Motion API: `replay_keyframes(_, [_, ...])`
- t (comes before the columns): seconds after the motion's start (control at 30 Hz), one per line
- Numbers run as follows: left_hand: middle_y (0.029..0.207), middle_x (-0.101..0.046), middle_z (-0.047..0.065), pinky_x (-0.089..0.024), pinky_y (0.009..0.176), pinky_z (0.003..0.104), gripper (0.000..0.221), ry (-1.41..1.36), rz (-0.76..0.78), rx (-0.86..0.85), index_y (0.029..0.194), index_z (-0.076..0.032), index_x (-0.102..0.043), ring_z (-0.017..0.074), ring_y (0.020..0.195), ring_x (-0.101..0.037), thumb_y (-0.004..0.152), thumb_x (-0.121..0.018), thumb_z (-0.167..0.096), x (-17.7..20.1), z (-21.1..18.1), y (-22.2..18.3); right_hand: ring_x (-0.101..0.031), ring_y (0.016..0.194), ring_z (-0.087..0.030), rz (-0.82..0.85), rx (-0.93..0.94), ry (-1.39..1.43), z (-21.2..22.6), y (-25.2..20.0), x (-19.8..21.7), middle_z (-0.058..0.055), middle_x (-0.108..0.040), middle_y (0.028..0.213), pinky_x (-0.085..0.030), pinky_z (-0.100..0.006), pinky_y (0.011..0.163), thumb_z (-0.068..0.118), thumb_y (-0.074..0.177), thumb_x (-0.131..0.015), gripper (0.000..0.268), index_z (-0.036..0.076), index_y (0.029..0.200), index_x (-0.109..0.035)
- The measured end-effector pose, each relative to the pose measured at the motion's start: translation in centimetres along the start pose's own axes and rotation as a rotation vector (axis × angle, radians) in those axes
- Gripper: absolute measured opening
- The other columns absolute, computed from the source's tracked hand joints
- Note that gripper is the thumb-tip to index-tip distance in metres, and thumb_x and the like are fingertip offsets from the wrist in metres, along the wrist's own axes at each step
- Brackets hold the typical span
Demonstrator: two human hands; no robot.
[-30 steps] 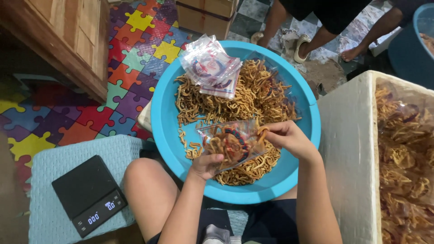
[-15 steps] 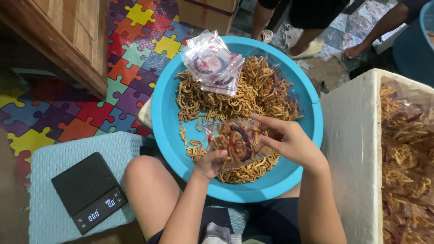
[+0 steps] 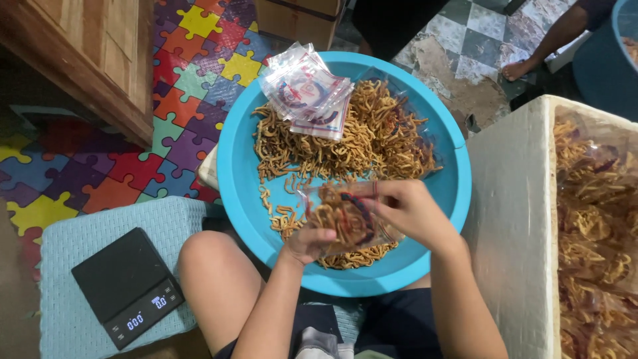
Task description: A person is manually bagging noodle-like snacks by scooping them from a large basin into small plastic bags and then weighing each bag on a digital scale.
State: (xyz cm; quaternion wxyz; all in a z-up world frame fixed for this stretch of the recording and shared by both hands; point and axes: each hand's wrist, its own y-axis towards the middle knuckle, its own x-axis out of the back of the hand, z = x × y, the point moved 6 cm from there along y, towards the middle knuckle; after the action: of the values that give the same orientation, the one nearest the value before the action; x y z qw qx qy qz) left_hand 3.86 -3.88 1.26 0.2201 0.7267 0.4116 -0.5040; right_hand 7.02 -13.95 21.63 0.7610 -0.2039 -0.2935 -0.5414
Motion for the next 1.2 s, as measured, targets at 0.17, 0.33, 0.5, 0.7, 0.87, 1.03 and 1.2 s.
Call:
replay_keyframes(0.17, [0.126, -0.055, 0.020, -0.042, 0.097, 0.055, 0.065, -0.034, -0.035, -0.004, 0.134, -0.004, -0.047, 0.0391, 0.114, -0.054, 0.071, -0.063, -0.001, 2.3, 0.8, 0.5, -0.057, 0.057, -0.023, -0.044, 0.093, 0.033, 0.6, 0.2, 0.6, -0.017, -0.068, 0.073, -0.044, -0.034, 0.056, 0.011, 0.081, -0.067, 0.014, 0.006, 0.093, -0.074])
replay_keyframes(0.33, [0.105, -0.066, 0.015, -0.058, 0.077, 0.041, 0.053, -0.290, -0.296, -0.022, 0.118, -0.008, -0.060, 0.0316, 0.090, -0.066, 0.067, -0.070, -0.011, -0.4, -3.5, -0.1, -0.060, 0.075, -0.012, -0.358, 0.057, 0.083, -6.5, -1.4, 1.4, -0.002, -0.066, 0.100, -0.047, -0.024, 0.072, 0.018, 0.089, -0.065, 0.020, 0.016, 0.108, -0.071])
replay_keyframes(0.5, [0.104, -0.067, 0.018, -0.054, 0.082, 0.053, 0.049, -0.358, -0.358, -0.112, 0.114, -0.006, -0.062, 0.0400, 0.093, -0.065, 0.066, -0.069, -0.013, 3.1, -3.5, 0.5, -0.063, 0.084, -0.044, 0.065, -0.022, 0.127, -14.8, 0.5, -13.1, -0.025, -0.068, 0.088, -0.048, -0.050, 0.078, 0.002, 0.079, -0.063, 0.015, -0.006, 0.091, -0.066])
replay_keyframes(0.7, [0.104, -0.066, 0.021, -0.050, 0.088, 0.057, 0.043, -0.296, -0.333, -0.112, 0.114, -0.002, -0.062, 0.0425, 0.098, -0.062, 0.071, -0.067, -0.011, 6.3, -1.6, 0.8, -0.065, 0.080, -0.041, 0.187, 0.115, -0.082, -7.3, 2.5, -15.9, -0.022, -0.068, 0.086, -0.050, -0.052, 0.076, 0.006, 0.073, -0.067, 0.018, 0.000, 0.089, -0.068])
replay_keyframes(0.87, [0.108, -0.064, 0.022, -0.047, 0.091, 0.059, 0.044, -0.314, -0.313, -0.140, 0.116, -0.001, -0.060, 0.0446, 0.102, -0.060, 0.072, -0.064, -0.009, 6.4, -2.1, 1.0, -0.066, 0.081, -0.033, 0.153, -0.033, -0.060, -9.6, 3.1, -18.1, -0.012, -0.069, 0.086, -0.051, -0.046, 0.076, 0.007, 0.070, -0.068, 0.021, 0.008, 0.092, -0.068])
replay_keyframes(1.03, [0.109, -0.063, 0.023, -0.045, 0.094, 0.060, 0.044, -0.266, -0.289, -0.132, 0.117, -0.001, -0.059, 0.0439, 0.103, -0.060, 0.073, -0.062, -0.008, 9.4, -0.2, 2.0, -0.067, 0.081, -0.025, 0.108, -0.181, -0.050, -13.1, 2.7, -18.5, -0.003, -0.070, 0.085, -0.052, -0.039, 0.076, 0.009, 0.068, -0.070, 0.027, 0.016, 0.094, -0.069])
replay_keyframes(1.2, [0.109, -0.064, 0.020, -0.049, 0.088, 0.055, 0.048, -0.119, -0.219, -0.158, 0.119, -0.003, -0.058, 0.0400, 0.101, -0.062, 0.071, -0.065, -0.003, 4.6, -2.4, 1.0, -0.069, 0.082, -0.015, 0.064, -0.360, -0.026, -17.5, 1.9, -17.4, 0.009, -0.071, 0.085, -0.054, -0.031, 0.077, 0.012, 0.065, -0.073, 0.036, 0.027, 0.097, -0.070])
